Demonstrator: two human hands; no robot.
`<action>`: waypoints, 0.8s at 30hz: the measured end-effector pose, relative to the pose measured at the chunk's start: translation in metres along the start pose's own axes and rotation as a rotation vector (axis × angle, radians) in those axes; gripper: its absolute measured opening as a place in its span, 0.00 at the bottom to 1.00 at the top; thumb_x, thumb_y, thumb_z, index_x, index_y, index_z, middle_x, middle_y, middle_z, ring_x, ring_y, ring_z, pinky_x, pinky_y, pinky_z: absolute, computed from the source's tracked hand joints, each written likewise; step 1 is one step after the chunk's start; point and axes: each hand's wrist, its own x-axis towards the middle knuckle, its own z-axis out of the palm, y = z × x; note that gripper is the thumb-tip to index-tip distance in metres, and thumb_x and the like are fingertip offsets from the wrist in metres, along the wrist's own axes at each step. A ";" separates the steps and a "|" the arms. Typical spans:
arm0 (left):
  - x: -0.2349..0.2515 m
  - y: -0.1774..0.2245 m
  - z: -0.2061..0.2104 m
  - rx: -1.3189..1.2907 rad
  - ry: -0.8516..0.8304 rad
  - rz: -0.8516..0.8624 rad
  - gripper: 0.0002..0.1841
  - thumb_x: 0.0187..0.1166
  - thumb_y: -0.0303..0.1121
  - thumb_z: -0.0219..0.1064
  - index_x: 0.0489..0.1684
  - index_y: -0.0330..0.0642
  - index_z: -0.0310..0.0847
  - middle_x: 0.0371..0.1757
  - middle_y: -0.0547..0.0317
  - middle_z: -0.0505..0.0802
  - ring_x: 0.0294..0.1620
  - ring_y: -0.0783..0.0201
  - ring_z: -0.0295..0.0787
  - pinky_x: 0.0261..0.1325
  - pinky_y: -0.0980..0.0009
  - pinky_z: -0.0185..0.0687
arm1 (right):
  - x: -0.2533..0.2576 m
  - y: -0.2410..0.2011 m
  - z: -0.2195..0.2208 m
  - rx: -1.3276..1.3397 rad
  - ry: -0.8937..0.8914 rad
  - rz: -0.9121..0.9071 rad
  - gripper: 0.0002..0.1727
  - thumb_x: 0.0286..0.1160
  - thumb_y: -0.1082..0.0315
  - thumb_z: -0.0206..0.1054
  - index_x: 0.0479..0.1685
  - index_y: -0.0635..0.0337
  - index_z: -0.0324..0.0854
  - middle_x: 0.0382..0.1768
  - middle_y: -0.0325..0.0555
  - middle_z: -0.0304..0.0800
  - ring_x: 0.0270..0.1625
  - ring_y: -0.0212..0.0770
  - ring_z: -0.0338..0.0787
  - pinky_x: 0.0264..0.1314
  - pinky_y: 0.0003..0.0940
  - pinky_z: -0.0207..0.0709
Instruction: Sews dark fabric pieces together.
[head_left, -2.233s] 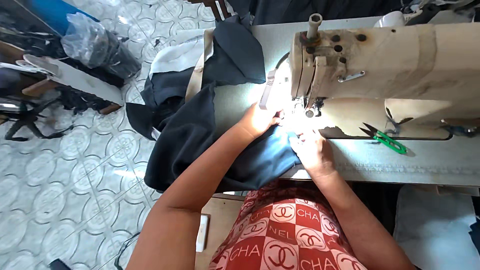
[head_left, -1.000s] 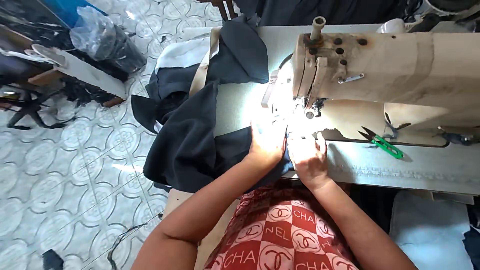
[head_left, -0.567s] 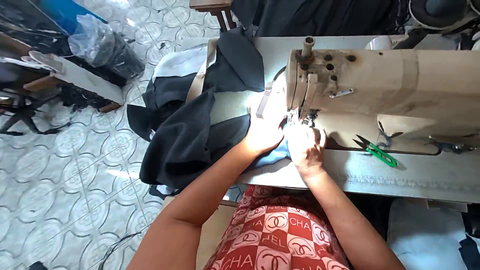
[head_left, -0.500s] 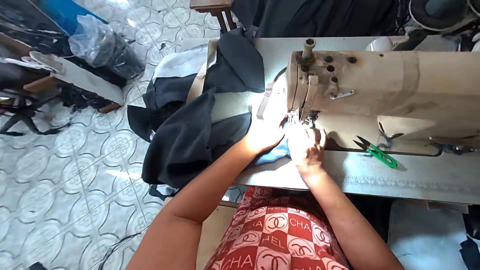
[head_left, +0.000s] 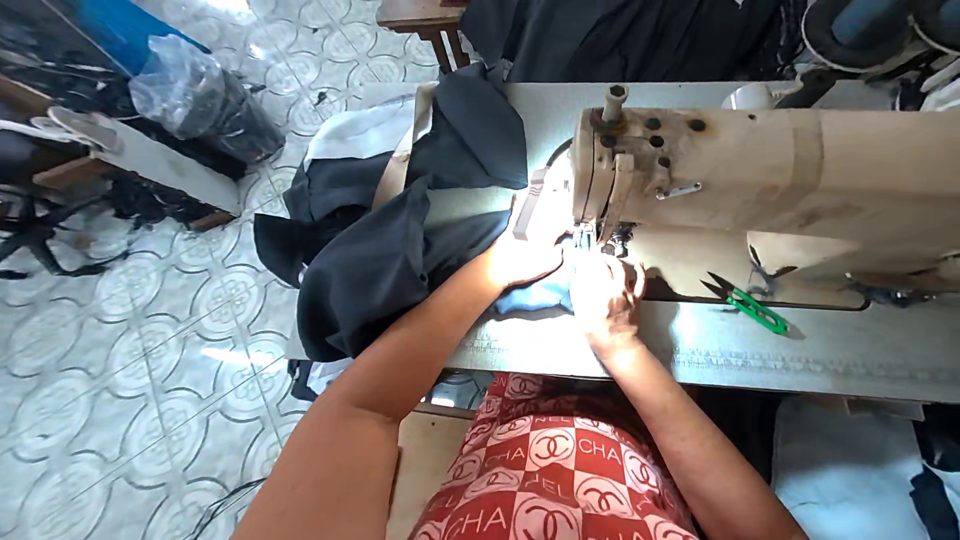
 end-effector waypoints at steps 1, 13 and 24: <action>0.000 0.000 0.000 -0.005 0.014 0.009 0.18 0.85 0.38 0.57 0.65 0.41 0.85 0.63 0.39 0.90 0.70 0.38 0.82 0.76 0.36 0.65 | 0.000 0.000 0.001 -0.007 -0.002 -0.003 0.19 0.79 0.62 0.65 0.65 0.52 0.89 0.63 0.48 0.92 0.74 0.54 0.85 0.85 0.73 0.52; 0.017 -0.022 0.004 0.062 -0.004 0.112 0.19 0.84 0.41 0.54 0.63 0.47 0.85 0.62 0.45 0.91 0.69 0.45 0.84 0.72 0.40 0.72 | 0.003 -0.001 -0.003 0.025 -0.054 0.012 0.21 0.77 0.62 0.66 0.68 0.56 0.87 0.66 0.52 0.91 0.75 0.58 0.83 0.85 0.72 0.54; -0.060 0.025 -0.001 0.096 0.100 0.211 0.17 0.76 0.52 0.71 0.41 0.46 0.93 0.50 0.55 0.94 0.61 0.51 0.88 0.76 0.41 0.70 | 0.001 0.012 -0.009 0.165 0.065 -0.025 0.15 0.79 0.66 0.64 0.58 0.57 0.92 0.57 0.50 0.94 0.65 0.52 0.88 0.74 0.56 0.72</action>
